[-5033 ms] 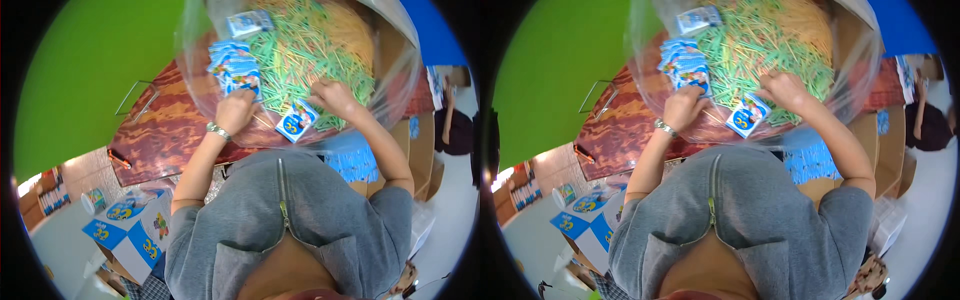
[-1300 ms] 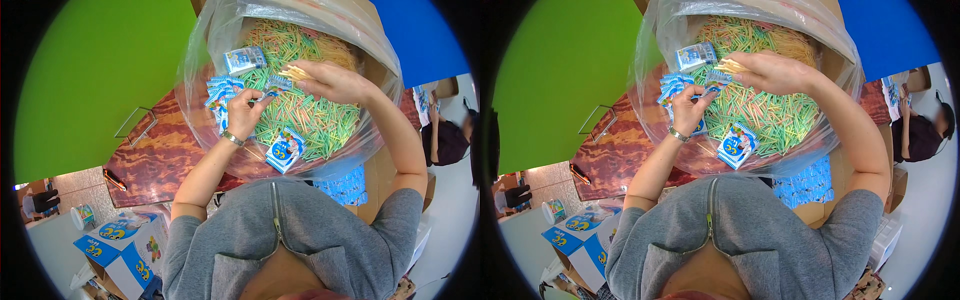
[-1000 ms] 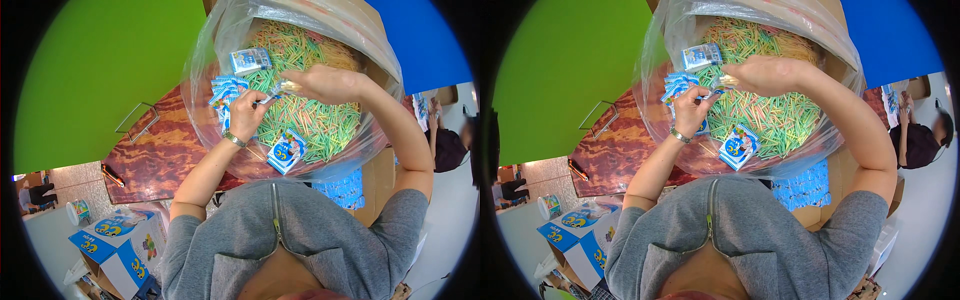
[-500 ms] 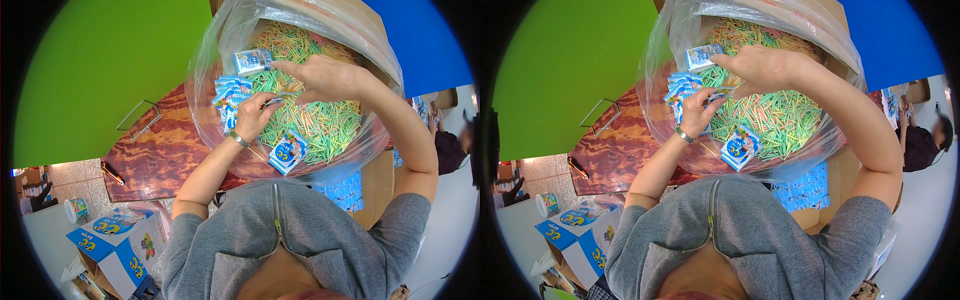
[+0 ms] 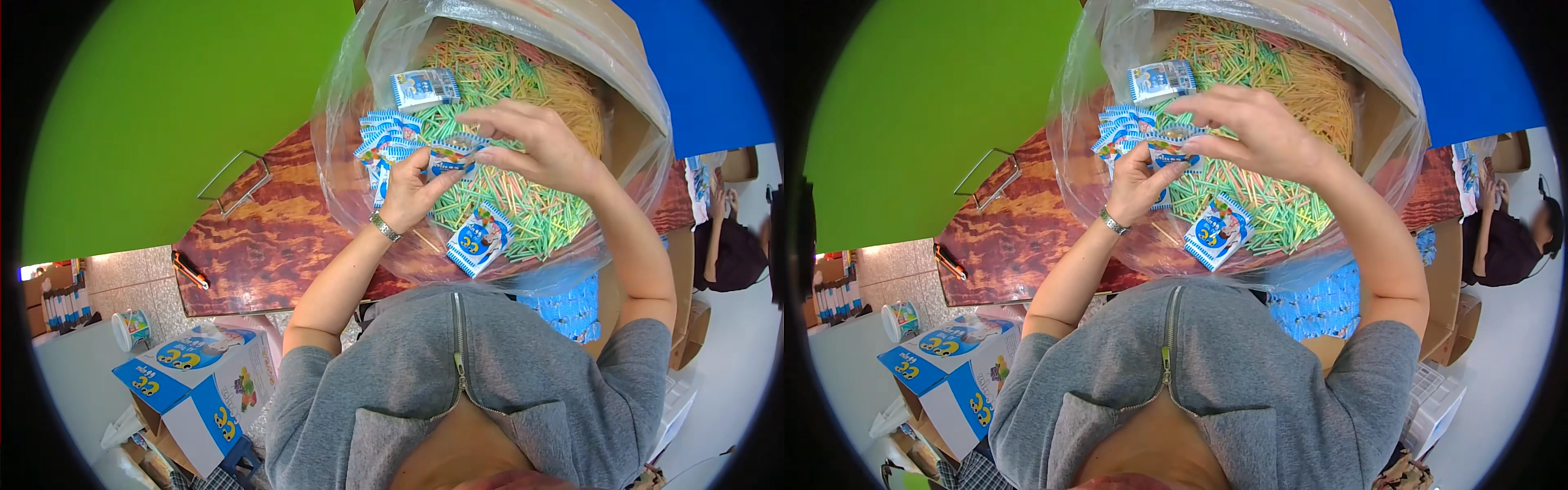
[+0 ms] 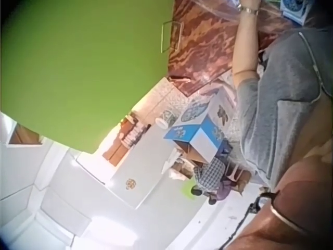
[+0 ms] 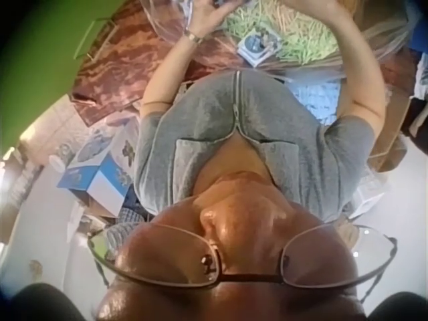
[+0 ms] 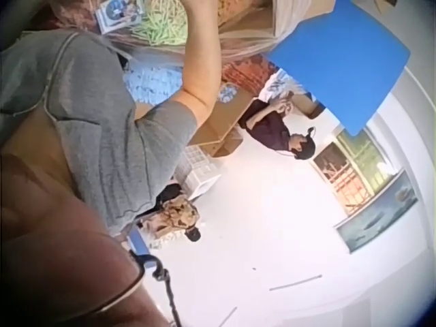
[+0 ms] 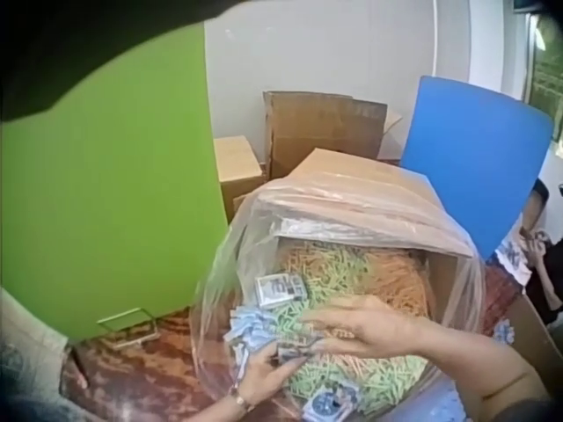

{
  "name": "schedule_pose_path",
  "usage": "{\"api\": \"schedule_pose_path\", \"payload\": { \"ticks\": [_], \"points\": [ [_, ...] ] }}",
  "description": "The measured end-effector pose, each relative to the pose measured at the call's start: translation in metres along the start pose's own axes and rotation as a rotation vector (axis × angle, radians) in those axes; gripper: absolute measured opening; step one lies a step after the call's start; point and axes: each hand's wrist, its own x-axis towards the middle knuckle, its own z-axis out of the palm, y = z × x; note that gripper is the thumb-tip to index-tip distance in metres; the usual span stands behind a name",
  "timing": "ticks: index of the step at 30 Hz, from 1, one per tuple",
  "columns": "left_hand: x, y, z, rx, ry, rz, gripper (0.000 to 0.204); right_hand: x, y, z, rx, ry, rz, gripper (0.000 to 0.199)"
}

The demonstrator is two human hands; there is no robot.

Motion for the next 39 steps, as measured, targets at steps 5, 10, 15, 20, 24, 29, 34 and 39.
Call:
{"api": "schedule_pose_path", "payload": {
  "ticks": [5,10,15,20,24,29,34,39],
  "points": [
    [-0.019,0.012,-0.016,-0.057,-0.007,-0.037,0.027,0.002,0.008,0.036,-0.021,0.055,-0.127,0.037],
    [-0.053,0.026,-0.047,0.57,-0.055,-0.136,0.034,-0.012,0.011,0.116,0.157,0.054,-0.094,0.027],
    [-0.058,0.023,-0.044,0.897,-0.071,0.215,0.024,-0.013,0.037,0.165,0.103,0.117,0.097,0.028],
    [-0.059,0.0,-0.04,1.112,-0.232,0.206,0.017,-0.038,0.037,0.11,-0.157,-0.2,0.208,0.028],
    [-0.045,-0.007,-0.033,1.148,-0.227,0.205,0.014,-0.08,0.028,0.09,-0.365,-0.424,0.388,0.029],
    [-0.041,0.0,-0.027,1.16,-0.261,0.246,0.014,-0.106,0.038,0.105,-0.285,-0.28,0.391,0.028],
    [-0.039,0.016,-0.006,0.833,-0.309,0.294,0.026,-0.106,0.042,0.095,-0.473,-0.199,0.191,0.023],
    [-0.041,0.008,0.021,0.976,-0.434,0.162,0.046,-0.099,0.037,0.086,-0.379,-0.127,0.239,0.028]
  ]
}}
